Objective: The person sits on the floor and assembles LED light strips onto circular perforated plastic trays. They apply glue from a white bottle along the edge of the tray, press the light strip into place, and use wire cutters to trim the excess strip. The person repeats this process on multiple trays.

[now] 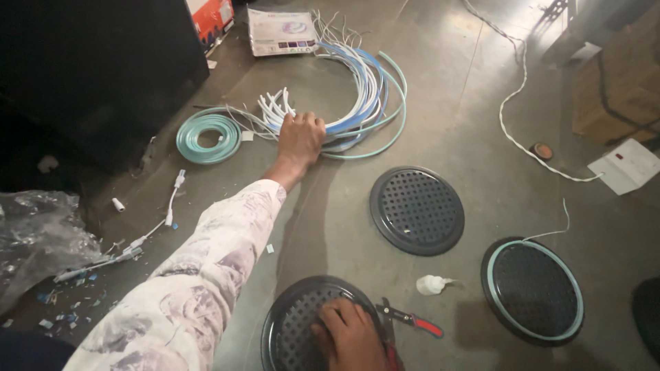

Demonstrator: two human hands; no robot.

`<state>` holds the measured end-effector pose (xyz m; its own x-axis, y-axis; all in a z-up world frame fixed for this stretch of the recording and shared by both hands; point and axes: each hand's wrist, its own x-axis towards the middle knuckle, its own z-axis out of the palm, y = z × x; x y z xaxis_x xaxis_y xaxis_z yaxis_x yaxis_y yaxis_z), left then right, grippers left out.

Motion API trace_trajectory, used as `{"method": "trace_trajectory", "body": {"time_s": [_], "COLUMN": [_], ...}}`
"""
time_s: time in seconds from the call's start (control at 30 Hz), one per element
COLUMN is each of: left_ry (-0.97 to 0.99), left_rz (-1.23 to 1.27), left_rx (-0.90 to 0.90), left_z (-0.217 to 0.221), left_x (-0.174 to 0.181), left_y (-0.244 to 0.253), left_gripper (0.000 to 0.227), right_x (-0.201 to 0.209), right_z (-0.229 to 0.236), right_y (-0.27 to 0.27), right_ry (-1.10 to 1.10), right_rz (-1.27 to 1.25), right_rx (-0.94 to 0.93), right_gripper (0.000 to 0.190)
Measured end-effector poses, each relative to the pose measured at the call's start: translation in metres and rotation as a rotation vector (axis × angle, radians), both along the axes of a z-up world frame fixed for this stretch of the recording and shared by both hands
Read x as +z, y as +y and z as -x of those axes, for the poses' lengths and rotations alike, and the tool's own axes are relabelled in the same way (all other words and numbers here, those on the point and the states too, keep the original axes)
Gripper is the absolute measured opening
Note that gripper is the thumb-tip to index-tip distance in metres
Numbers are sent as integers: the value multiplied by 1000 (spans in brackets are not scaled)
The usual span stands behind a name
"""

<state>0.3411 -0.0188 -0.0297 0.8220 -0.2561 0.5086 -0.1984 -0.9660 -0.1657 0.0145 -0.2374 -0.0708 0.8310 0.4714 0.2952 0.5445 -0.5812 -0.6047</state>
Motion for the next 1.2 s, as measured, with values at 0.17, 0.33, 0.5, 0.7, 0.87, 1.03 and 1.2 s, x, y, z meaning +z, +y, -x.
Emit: {"method": "trace_trajectory", "body": {"time_s": [0.17, 0.33, 0.5, 0.7, 0.87, 1.03, 1.2], "left_ry": [47, 390, 585, 150, 267, 537, 355], "left_rz": [-80, 330, 482, 40, 106, 308, 259], "left_rx": [-8, -41, -69, -136, -489, -650, -504], "left_z": [9, 52, 127, 228, 338, 384, 367], "left_x": [6, 19, 66, 136, 133, 103, 99], "left_y": [10, 20, 41, 76, 49, 33, 41], "left_gripper": [28, 32, 25, 8, 16, 18, 29], "right_x": [28, 50, 68, 91, 98, 84, 83], "right_z": [-4, -2, 2, 8, 3, 5, 22], "right_y": [7, 11, 11, 11, 15, 0, -13], "right_ry": [4, -1, 39, 117, 422, 682, -103], "right_rz": [-26, -74, -84, -146, -361, -296, 93], "right_rx": [-14, -17, -27, -130, -407, -602, -166], "right_gripper": [19, 19, 11, 23, 38, 49, 37]}}
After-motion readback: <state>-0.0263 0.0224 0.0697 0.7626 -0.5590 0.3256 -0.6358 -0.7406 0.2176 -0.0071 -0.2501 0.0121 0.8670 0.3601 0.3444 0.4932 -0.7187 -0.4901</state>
